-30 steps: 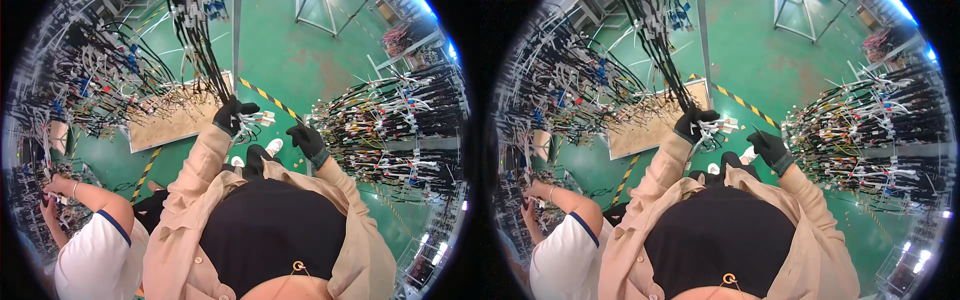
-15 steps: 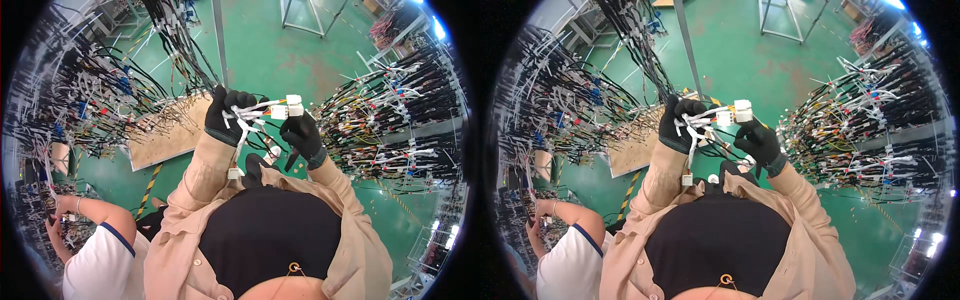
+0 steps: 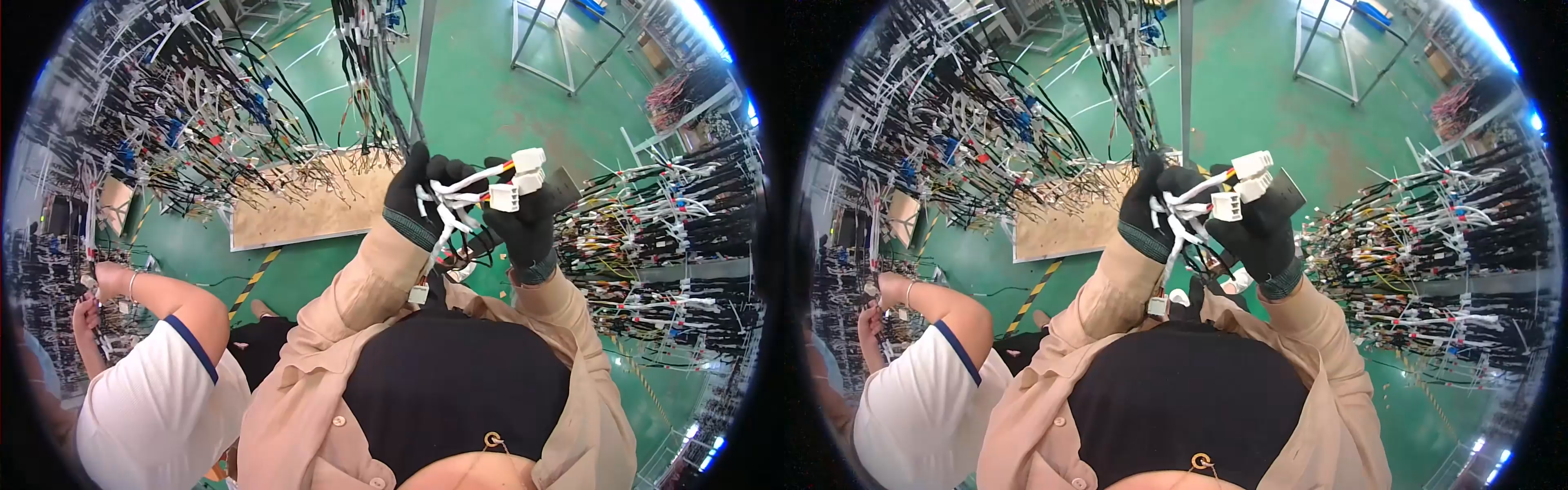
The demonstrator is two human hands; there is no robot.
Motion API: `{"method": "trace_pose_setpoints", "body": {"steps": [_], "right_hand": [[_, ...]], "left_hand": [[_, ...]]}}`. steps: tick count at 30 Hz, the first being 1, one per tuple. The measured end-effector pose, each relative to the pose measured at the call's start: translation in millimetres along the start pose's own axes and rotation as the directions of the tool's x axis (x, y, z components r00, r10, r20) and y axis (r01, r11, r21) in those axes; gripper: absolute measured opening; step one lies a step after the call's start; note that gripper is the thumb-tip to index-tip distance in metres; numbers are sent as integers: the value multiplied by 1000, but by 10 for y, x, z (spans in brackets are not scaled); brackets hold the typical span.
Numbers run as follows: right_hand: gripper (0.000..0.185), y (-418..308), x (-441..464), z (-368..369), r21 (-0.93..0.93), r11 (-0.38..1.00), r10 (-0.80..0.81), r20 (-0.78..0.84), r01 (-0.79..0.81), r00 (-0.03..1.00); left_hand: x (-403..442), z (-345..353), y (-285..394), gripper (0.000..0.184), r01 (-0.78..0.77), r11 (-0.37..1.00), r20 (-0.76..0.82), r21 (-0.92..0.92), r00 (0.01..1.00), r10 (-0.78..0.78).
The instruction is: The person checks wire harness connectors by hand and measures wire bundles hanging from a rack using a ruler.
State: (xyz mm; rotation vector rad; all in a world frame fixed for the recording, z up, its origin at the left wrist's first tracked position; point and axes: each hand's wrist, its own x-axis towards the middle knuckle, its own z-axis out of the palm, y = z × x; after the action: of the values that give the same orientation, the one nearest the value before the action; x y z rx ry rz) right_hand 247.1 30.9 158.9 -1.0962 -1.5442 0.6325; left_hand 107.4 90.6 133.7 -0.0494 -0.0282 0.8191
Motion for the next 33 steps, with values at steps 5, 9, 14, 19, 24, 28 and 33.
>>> {"method": "trace_pose_setpoints", "body": {"steps": [5,9,14,19,24,28,33], "right_hand": [[34,85,-37,-8,259,956,132,42,-138,990],[19,129,-116,11,32,997,73,-23,-72,997],[12,354,-331,34,-40,991,133,112,-129,985],[20,367,-316,166,337,898,102,466,-283,879],[26,245,-397,178,182,866,244,659,-465,712],[17,253,-456,229,290,872,286,350,-394,892],[21,-25,-326,85,309,879,349,104,-363,931]], "left_hand": [[-91,155,-35,35,-100,995,27,-20,995,101],[-116,108,60,45,-42,994,159,-100,986,58],[-184,70,230,43,-80,997,165,-23,983,83],[-181,-39,326,24,-353,919,93,178,935,342],[-242,-12,421,26,78,939,301,-335,953,28],[-411,178,349,27,168,858,296,-486,955,-19],[-502,280,266,27,209,809,370,-550,929,12]]}}
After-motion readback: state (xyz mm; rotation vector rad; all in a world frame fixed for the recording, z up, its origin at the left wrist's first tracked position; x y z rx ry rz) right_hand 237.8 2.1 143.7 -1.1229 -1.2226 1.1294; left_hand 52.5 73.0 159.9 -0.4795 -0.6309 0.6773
